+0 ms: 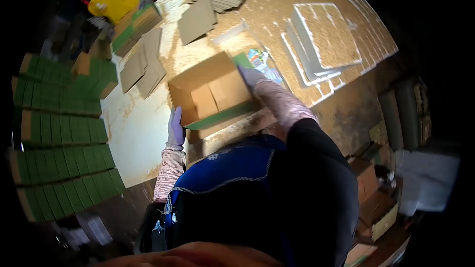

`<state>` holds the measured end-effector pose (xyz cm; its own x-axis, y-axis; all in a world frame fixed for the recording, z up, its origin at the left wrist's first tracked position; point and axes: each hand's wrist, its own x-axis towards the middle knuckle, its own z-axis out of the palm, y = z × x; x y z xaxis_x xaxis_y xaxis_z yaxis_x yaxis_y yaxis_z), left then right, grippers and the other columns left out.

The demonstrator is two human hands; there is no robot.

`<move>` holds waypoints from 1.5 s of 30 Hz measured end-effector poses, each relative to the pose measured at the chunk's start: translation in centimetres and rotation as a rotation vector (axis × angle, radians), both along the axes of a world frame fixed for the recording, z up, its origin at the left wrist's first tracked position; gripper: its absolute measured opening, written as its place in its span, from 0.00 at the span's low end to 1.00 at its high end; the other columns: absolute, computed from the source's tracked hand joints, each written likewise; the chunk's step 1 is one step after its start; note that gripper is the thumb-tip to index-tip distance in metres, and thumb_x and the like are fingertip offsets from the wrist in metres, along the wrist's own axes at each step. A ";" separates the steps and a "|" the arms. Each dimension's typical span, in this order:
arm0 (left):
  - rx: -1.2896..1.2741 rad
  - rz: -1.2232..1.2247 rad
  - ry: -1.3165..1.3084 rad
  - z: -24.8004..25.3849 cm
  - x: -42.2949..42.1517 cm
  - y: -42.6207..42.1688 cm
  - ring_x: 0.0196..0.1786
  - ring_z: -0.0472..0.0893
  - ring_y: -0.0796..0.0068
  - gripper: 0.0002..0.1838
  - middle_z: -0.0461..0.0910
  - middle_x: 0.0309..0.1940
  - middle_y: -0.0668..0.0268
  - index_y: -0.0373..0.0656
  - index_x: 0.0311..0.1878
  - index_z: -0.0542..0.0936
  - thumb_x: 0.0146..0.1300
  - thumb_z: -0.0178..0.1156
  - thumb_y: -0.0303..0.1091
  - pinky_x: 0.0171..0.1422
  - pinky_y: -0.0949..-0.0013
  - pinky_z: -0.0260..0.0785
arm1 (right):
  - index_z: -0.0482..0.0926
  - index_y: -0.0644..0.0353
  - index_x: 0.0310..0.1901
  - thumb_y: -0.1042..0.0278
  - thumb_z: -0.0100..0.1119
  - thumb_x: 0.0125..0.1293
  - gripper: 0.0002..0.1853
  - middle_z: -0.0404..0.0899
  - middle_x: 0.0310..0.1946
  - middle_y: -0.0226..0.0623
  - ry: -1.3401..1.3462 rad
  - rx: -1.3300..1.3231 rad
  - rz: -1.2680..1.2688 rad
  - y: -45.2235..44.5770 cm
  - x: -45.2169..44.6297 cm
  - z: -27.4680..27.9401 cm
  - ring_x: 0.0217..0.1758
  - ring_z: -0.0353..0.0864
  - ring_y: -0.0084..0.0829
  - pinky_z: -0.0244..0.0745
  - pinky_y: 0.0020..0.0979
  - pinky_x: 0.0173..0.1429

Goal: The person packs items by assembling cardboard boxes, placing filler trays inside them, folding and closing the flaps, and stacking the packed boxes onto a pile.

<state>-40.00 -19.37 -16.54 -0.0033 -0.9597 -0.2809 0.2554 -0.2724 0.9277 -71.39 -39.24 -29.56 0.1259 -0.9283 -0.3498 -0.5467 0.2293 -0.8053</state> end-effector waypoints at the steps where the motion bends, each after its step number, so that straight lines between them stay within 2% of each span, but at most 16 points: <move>1: -0.017 0.007 -0.179 -0.4 -0.5 0.2 0.78 0.59 0.61 0.34 0.58 0.77 0.51 0.34 0.78 0.53 0.78 0.45 0.44 0.80 0.65 0.50 | 0.74 0.61 0.64 0.48 0.53 0.73 0.28 0.82 0.52 0.52 0.206 -0.059 0.096 2.3 -0.8 -0.2 0.55 0.82 0.45 0.73 0.41 0.61; 2: -0.051 0.012 -0.357 -0.7 -0.8 0.4 0.79 0.56 0.59 0.34 0.54 0.78 0.50 0.33 0.79 0.50 0.77 0.44 0.40 0.81 0.65 0.47 | 0.74 0.61 0.64 0.48 0.52 0.73 0.28 0.82 0.53 0.52 0.415 -0.122 0.185 4.7 -1.5 0.0 0.55 0.82 0.44 0.74 0.41 0.60; 5: -0.177 0.123 -0.651 -3.1 -0.8 1.3 0.83 0.47 0.55 0.35 0.44 0.82 0.48 0.33 0.80 0.44 0.75 0.42 0.32 0.84 0.64 0.40 | 0.75 0.62 0.60 0.58 0.63 0.69 0.23 0.81 0.32 0.39 -0.050 -0.756 -0.457 9.8 -5.2 8.1 0.36 0.81 0.32 0.76 0.35 0.46; 8: -0.236 0.126 -0.710 -1.4 -2.0 2.1 0.83 0.46 0.56 0.34 0.47 0.81 0.49 0.35 0.80 0.47 0.74 0.42 0.30 0.84 0.64 0.38 | 0.77 0.61 0.57 0.54 0.68 0.64 0.25 0.82 0.30 0.39 0.152 -0.576 -0.923 13.6 -11.5 20.9 0.32 0.82 0.34 0.77 0.35 0.39; 11: -0.307 -0.104 -0.892 -1.0 -1.0 0.6 0.83 0.47 0.55 0.33 0.50 0.80 0.49 0.36 0.80 0.52 0.74 0.45 0.30 0.84 0.63 0.39 | 0.78 0.52 0.57 0.49 0.62 0.65 0.23 0.85 0.34 0.41 0.593 -0.718 -0.679 12.6 -16.3 16.0 0.39 0.86 0.39 0.77 0.38 0.45; 17: -0.321 -0.058 -0.880 -1.8 0.3 -1.7 0.76 0.65 0.53 0.33 0.61 0.75 0.47 0.37 0.76 0.61 0.71 0.56 0.36 0.76 0.61 0.60 | 0.81 0.52 0.53 0.53 0.64 0.65 0.18 0.86 0.35 0.39 0.422 -0.583 -0.767 14.0 -17.9 15.5 0.38 0.85 0.34 0.77 0.34 0.44; 21: -0.027 -0.151 -1.054 1.4 0.7 -3.6 0.73 0.66 0.48 0.29 0.64 0.72 0.42 0.34 0.71 0.68 0.71 0.57 0.39 0.75 0.57 0.61 | 0.83 0.54 0.50 0.57 0.66 0.64 0.16 0.84 0.33 0.36 0.344 -0.624 -0.752 16.2 -18.3 16.0 0.35 0.83 0.30 0.77 0.33 0.44; 25: -0.343 0.049 -1.136 -2.7 0.5 -4.4 0.73 0.65 0.44 0.30 0.64 0.71 0.40 0.33 0.71 0.68 0.71 0.57 0.40 0.77 0.54 0.57 | 0.78 0.59 0.59 0.57 0.64 0.65 0.24 0.84 0.48 0.42 0.461 -0.896 -0.600 21.7 -20.5 12.6 0.51 0.83 0.37 0.77 0.37 0.49; 27: -0.464 0.076 -0.940 -3.7 -0.2 -4.2 0.73 0.66 0.47 0.35 0.63 0.72 0.40 0.35 0.76 0.60 0.71 0.56 0.41 0.76 0.54 0.58 | 0.67 0.62 0.69 0.56 0.62 0.70 0.31 0.78 0.59 0.37 -0.282 -0.715 -1.275 19.5 -20.1 14.1 0.58 0.80 0.37 0.78 0.37 0.53; 28: -0.452 0.018 -0.920 -3.3 0.1 -4.1 0.75 0.64 0.51 0.39 0.60 0.74 0.42 0.35 0.79 0.52 0.71 0.56 0.41 0.78 0.57 0.55 | 0.58 0.61 0.75 0.55 0.61 0.72 0.37 0.74 0.63 0.38 -0.657 -0.864 -1.194 17.6 -22.5 12.6 0.60 0.80 0.36 0.79 0.36 0.58; 29: -0.439 0.025 -0.922 -2.4 0.0 -4.0 0.75 0.64 0.51 0.39 0.60 0.74 0.42 0.35 0.79 0.52 0.71 0.56 0.41 0.78 0.57 0.55 | 0.61 0.62 0.73 0.57 0.62 0.71 0.34 0.75 0.63 0.41 -0.942 -0.391 -1.166 17.7 -20.7 17.2 0.62 0.79 0.40 0.80 0.38 0.62; 33: -0.202 0.009 -0.542 -0.3 0.1 -3.8 0.78 0.58 0.52 0.37 0.57 0.76 0.44 0.34 0.78 0.53 0.73 0.54 0.42 0.80 0.65 0.49 | 0.67 0.62 0.70 0.63 0.63 0.69 0.30 0.77 0.63 0.45 -1.157 -0.402 -0.920 14.6 -23.7 14.9 0.59 0.82 0.45 0.78 0.45 0.65; 40: -0.251 0.051 -0.565 -1.9 -0.6 -4.3 0.76 0.61 0.54 0.36 0.59 0.76 0.48 0.35 0.79 0.51 0.76 0.50 0.43 0.80 0.63 0.50 | 0.58 0.63 0.75 0.63 0.65 0.62 0.41 0.75 0.62 0.51 -0.889 -0.151 -0.353 14.7 -9.8 24.2 0.60 0.81 0.41 0.79 0.39 0.65; 43: 0.085 0.065 0.279 1.4 -0.9 -3.7 0.72 0.64 0.65 0.39 0.60 0.73 0.54 0.38 0.81 0.47 0.76 0.52 0.45 0.79 0.66 0.51 | 0.50 0.60 0.79 0.61 0.68 0.62 0.48 0.68 0.70 0.54 -0.793 0.020 -0.169 12.4 -1.5 24.7 0.70 0.72 0.41 0.65 0.36 0.75; 44: 0.043 0.166 0.077 1.4 -1.6 -3.5 0.74 0.61 0.64 0.39 0.58 0.74 0.53 0.36 0.80 0.47 0.76 0.52 0.45 0.80 0.66 0.49 | 0.48 0.59 0.80 0.56 0.68 0.63 0.50 0.61 0.75 0.52 -0.612 -0.062 -0.098 10.9 0.7 21.5 0.77 0.62 0.42 0.50 0.37 0.82; 45: -0.097 0.221 -0.093 -0.2 -1.2 -3.4 0.77 0.57 0.59 0.40 0.57 0.75 0.49 0.32 0.79 0.49 0.75 0.53 0.45 0.82 0.64 0.46 | 0.52 0.60 0.79 0.55 0.65 0.67 0.45 0.61 0.75 0.50 -0.426 -0.178 -0.034 10.7 3.3 19.8 0.76 0.64 0.39 0.60 0.35 0.77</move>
